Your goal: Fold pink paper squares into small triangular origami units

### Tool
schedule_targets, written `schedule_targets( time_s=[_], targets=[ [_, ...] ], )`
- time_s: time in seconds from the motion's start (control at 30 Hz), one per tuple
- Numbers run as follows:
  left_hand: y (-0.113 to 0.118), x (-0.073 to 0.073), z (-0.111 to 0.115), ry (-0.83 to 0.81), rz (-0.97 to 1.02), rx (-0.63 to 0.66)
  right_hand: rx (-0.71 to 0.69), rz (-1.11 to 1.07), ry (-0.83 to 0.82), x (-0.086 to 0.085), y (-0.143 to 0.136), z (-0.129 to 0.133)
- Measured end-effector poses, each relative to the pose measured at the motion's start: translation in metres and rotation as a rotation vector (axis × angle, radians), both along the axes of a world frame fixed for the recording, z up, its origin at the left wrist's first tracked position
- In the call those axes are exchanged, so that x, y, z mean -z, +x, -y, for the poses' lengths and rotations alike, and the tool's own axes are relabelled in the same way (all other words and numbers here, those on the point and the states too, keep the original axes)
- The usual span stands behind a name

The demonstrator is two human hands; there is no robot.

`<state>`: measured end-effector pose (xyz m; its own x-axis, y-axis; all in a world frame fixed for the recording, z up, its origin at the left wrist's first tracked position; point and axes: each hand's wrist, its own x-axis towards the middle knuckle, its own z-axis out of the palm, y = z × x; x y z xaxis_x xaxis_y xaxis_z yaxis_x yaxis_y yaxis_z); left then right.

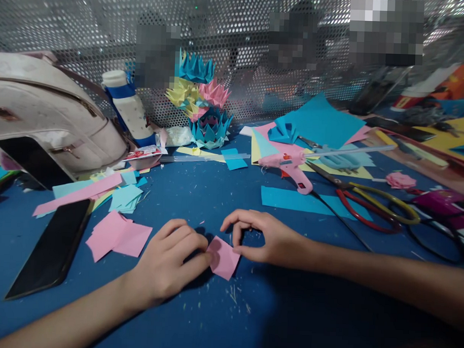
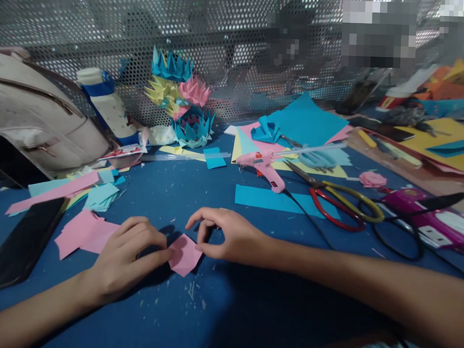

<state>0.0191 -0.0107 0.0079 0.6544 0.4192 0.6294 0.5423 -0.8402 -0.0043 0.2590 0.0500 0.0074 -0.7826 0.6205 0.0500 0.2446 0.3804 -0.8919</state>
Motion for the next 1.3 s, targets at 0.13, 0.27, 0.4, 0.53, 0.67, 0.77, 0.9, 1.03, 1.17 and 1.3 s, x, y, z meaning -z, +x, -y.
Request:
schedule_targets(
  time_s=[0.13, 0.27, 0.4, 0.53, 0.67, 0.77, 0.9, 1.03, 1.17, 1.3],
  targets=[
    [0.000, -0.003, 0.003, 0.029, 0.009, 0.087, 0.009, 0.027, 0.161, -0.002, -0.001, 0.001],
    [0.002, -0.003, 0.005, 0.055, 0.008, 0.108, -0.042, 0.011, 0.264, -0.001, -0.005, 0.003],
    [0.003, 0.001, 0.002, 0.033, -0.025, 0.040, -0.023, 0.035, 0.338, -0.001, -0.005, 0.005],
    [0.006, 0.004, 0.003, -0.011, -0.082, 0.012, 0.028, 0.122, 0.461, -0.001, -0.001, 0.004],
    [0.009, 0.007, 0.015, -0.050, -0.139, 0.024, 0.046, 0.164, 0.543, 0.003, 0.001, 0.003],
    [0.009, 0.010, 0.024, -0.045, -0.204, 0.017, 0.038, 0.150, 0.582, 0.006, 0.001, 0.002],
    [0.009, 0.013, 0.030, -0.037, -0.268, -0.012, 0.019, 0.153, 0.638, 0.007, 0.002, 0.002],
    [0.011, 0.012, 0.035, -0.023, -0.273, -0.059, -0.009, 0.163, 0.723, 0.007, 0.004, 0.002],
    [0.016, 0.010, 0.036, -0.015, -0.277, -0.109, -0.027, 0.109, 0.755, 0.009, 0.006, 0.001],
    [0.015, 0.008, 0.033, -0.064, -0.274, -0.101, -0.047, 0.004, 0.749, 0.011, 0.008, -0.001]
  ],
)
